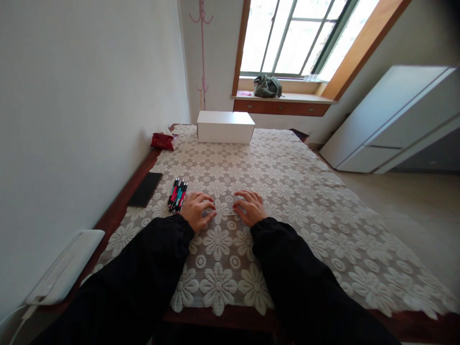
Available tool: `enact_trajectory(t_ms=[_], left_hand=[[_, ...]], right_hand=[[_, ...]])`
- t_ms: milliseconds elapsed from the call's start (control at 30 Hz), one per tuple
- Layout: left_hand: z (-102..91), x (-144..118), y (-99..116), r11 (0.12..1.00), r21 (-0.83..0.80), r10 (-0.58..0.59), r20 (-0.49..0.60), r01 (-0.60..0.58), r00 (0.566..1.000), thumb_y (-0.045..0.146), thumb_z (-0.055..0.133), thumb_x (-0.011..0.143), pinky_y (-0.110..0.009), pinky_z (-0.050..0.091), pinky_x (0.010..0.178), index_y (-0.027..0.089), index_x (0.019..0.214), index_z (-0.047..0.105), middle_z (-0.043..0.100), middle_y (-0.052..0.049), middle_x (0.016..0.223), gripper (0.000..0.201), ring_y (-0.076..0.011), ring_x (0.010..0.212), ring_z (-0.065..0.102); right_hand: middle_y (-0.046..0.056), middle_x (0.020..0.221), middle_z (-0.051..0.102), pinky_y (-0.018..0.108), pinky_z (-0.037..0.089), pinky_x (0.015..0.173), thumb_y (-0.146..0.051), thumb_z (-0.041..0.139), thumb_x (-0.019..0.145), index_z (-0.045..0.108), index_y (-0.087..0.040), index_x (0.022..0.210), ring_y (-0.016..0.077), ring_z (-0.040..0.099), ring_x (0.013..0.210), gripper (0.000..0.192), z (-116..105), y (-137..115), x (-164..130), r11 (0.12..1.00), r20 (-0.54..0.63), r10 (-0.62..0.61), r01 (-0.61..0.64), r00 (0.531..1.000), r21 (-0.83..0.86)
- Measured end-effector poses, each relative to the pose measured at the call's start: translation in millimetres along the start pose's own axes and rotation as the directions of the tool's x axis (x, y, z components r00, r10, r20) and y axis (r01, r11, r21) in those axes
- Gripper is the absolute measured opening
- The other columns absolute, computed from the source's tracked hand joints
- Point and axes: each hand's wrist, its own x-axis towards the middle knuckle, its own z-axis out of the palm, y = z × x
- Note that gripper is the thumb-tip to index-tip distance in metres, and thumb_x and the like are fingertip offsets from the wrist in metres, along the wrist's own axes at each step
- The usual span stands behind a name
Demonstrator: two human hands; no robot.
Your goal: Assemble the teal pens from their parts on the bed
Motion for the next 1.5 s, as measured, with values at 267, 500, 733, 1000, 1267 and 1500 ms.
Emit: enact_trajectory(t_ms=[267,500,733,1000,1267,1500], left_hand=[[0.9,0.5,-0.9,0.999,-0.019,0.041,-0.008,-0.041,0.999,0.030,0.071,0.090,-0.049,0.041,0.107,0.025,0.088,0.073,0.071,-0.004,0.109,0.006,-0.0261,0.112,0.058],[-2.1,1.2,4.0,0.991,-0.066,0.114,-0.014,-0.114,0.993,0.041,0.072,0.090,-0.046,0.043,0.107,0.026,0.104,0.072,0.073,-0.005,0.107,0.021,-0.0260,0.111,0.062],[0.1,-0.4,4.4,0.969,-0.126,0.219,0.036,-0.213,0.975,0.039,0.065,0.097,-0.041,0.048,0.100,0.024,0.102,0.071,0.074,-0.004,0.101,0.017,-0.0235,0.104,0.065],[1.2,-1.9,8.7,0.949,-0.213,0.238,0.001,-0.233,0.971,0.032,0.062,0.099,-0.035,0.051,0.095,0.022,0.098,0.070,0.073,-0.004,0.096,0.013,-0.0206,0.100,0.066],[-1.8,1.9,10.5,0.964,-0.184,0.189,-0.041,-0.193,0.981,0.027,0.058,0.099,-0.037,0.054,0.093,0.022,0.093,0.069,0.073,-0.005,0.092,0.013,-0.0213,0.096,0.065],[0.1,1.6,7.2,0.967,-0.168,0.165,-0.157,-0.191,0.974,0.027,0.063,0.097,-0.035,0.054,0.086,0.021,0.092,0.068,0.072,-0.004,0.088,0.009,-0.0212,0.091,0.066]], right_hand=[[0.000,0.127,0.066,0.053,0.028,0.113,-0.018,0.075,0.086,0.073,-0.029,0.080,0.0280,0.052,0.126,0.012,0.9,-1.0,0.2,0.998,-0.013,0.057,-0.057,0.998,0.019],[0.001,0.123,0.068,0.046,0.027,0.117,-0.025,0.060,0.099,0.070,-0.027,0.092,0.0234,0.054,0.126,0.013,-8.5,-19.6,1.0,0.979,-0.116,-0.188,0.196,0.975,0.062],[0.002,0.117,0.070,0.044,0.027,0.117,-0.029,0.056,0.103,0.068,-0.026,0.094,0.0209,0.058,0.120,0.015,-8.7,-30.8,0.4,0.936,-0.135,-0.313,0.329,0.940,0.127],[0.002,0.102,0.072,0.041,0.034,0.112,-0.034,0.052,0.104,0.067,-0.026,0.093,0.0202,0.063,0.106,0.020,-10.8,-35.6,2.1,0.915,-0.069,-0.345,0.352,0.936,0.196],[0.006,0.095,0.069,0.039,0.042,0.092,-0.027,0.051,0.100,0.067,-0.023,0.088,0.0234,0.060,0.095,0.020,-9.6,-1.5,2.1,0.999,-0.151,0.006,-0.001,0.989,0.038],[0.004,0.108,0.070,0.047,0.039,0.097,-0.027,0.070,0.086,0.071,-0.026,0.088,0.0284,0.059,0.105,0.002,0.8,34.0,1.2,0.999,-0.080,0.037,-0.038,0.996,-0.010]])
